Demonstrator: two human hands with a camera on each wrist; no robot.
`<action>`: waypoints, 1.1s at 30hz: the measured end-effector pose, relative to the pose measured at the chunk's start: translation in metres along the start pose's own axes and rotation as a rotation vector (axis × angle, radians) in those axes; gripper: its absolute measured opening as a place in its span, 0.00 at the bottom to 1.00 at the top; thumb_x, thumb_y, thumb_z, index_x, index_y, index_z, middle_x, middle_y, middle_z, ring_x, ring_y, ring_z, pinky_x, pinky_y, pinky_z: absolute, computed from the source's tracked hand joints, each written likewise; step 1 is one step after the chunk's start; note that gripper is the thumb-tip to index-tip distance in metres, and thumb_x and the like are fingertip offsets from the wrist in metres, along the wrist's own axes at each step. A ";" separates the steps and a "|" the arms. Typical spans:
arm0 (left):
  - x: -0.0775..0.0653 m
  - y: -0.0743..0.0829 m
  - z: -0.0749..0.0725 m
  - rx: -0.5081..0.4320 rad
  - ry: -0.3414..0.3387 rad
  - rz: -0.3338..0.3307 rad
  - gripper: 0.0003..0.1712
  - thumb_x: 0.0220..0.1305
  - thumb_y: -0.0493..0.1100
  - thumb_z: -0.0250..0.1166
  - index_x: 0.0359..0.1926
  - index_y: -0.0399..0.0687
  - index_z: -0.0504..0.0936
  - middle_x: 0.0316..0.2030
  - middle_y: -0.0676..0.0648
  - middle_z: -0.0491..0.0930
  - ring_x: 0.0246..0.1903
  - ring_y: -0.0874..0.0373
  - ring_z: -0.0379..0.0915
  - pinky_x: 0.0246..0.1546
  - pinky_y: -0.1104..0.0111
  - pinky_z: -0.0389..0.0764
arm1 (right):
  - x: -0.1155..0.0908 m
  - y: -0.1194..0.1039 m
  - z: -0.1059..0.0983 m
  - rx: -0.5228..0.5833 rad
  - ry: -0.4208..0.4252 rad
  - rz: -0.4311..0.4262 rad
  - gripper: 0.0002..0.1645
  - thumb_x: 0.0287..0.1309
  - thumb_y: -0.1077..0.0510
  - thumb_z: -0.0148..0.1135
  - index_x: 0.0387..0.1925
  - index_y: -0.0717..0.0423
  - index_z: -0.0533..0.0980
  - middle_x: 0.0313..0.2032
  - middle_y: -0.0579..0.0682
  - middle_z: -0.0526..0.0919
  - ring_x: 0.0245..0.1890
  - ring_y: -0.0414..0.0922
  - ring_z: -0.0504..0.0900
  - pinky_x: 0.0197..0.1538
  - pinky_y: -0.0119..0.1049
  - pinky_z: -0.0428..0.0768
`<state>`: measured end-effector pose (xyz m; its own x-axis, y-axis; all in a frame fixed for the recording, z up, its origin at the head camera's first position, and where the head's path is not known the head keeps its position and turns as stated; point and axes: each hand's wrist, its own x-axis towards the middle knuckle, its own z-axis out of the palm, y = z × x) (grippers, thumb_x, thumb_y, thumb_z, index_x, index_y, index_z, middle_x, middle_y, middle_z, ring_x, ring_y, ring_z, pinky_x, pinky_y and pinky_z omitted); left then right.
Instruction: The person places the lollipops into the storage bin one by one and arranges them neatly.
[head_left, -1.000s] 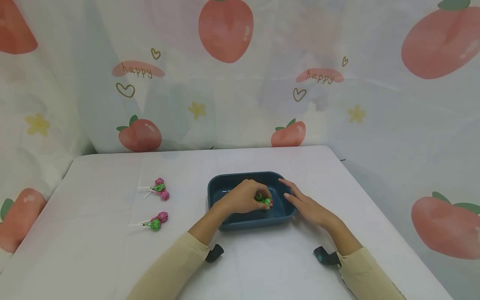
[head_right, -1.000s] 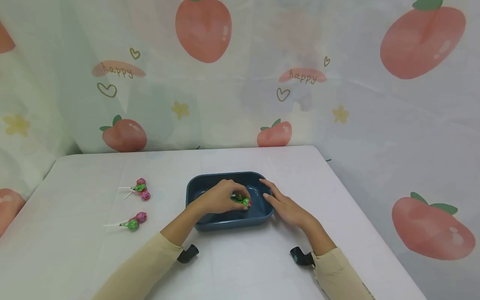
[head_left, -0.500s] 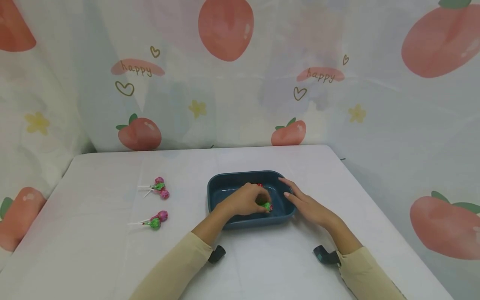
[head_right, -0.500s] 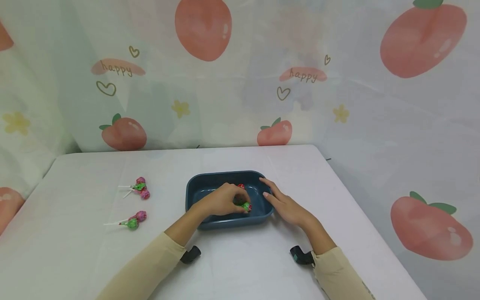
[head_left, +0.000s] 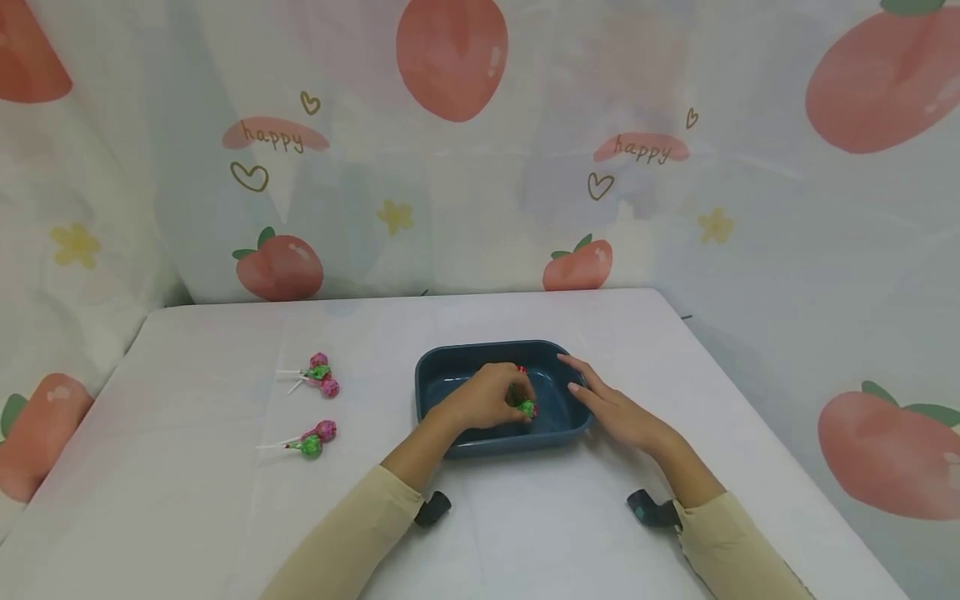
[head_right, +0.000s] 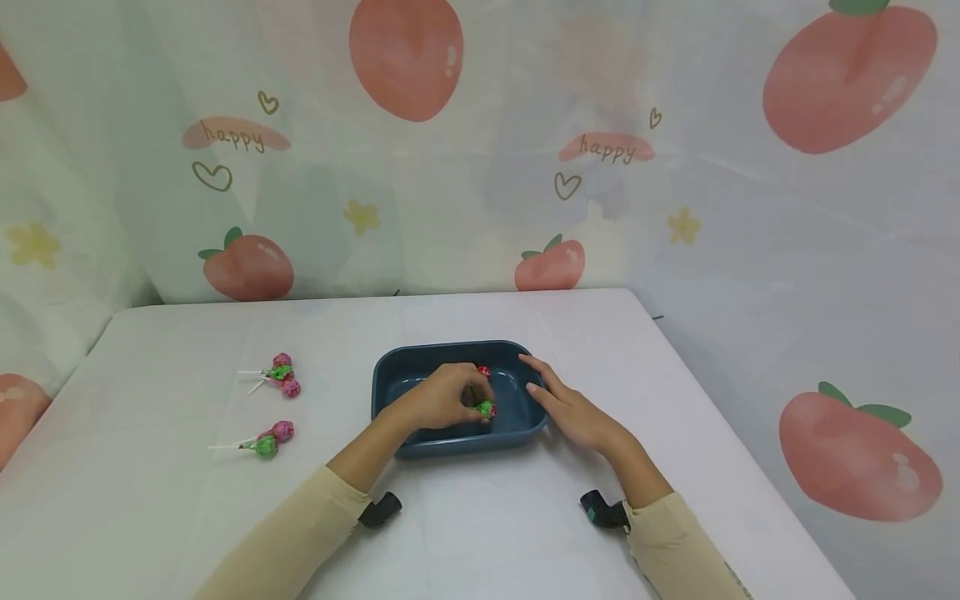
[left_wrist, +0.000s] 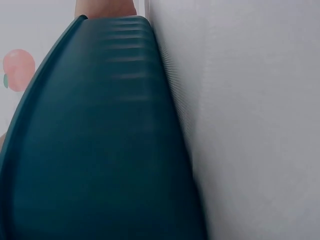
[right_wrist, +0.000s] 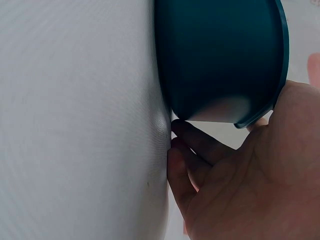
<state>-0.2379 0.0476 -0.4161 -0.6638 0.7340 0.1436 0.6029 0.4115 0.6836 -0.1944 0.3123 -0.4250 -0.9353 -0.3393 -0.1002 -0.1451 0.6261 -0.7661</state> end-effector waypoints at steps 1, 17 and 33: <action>0.000 0.000 0.000 0.006 0.000 -0.002 0.11 0.59 0.37 0.79 0.42 0.46 0.88 0.37 0.52 0.79 0.35 0.63 0.76 0.37 0.75 0.78 | 0.000 0.000 0.000 -0.001 0.000 0.000 0.33 0.82 0.39 0.38 0.81 0.28 0.47 0.81 0.54 0.46 0.78 0.64 0.45 0.68 0.76 0.45; 0.006 -0.003 0.004 0.080 -0.004 -0.019 0.12 0.55 0.36 0.81 0.40 0.46 0.88 0.33 0.54 0.80 0.35 0.61 0.76 0.36 0.74 0.77 | 0.002 0.002 0.000 0.000 0.001 0.017 0.33 0.82 0.38 0.38 0.81 0.27 0.47 0.81 0.55 0.46 0.78 0.65 0.44 0.67 0.77 0.45; 0.000 -0.001 0.002 0.088 0.015 0.012 0.14 0.55 0.37 0.82 0.41 0.46 0.87 0.37 0.50 0.79 0.37 0.58 0.77 0.37 0.75 0.77 | 0.001 0.001 0.001 0.002 -0.003 0.002 0.33 0.82 0.38 0.38 0.81 0.28 0.46 0.81 0.54 0.45 0.79 0.64 0.44 0.67 0.76 0.45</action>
<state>-0.2379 0.0479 -0.4180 -0.6627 0.7311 0.1625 0.6468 0.4494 0.6162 -0.1947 0.3117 -0.4261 -0.9346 -0.3402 -0.1035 -0.1428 0.6256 -0.7669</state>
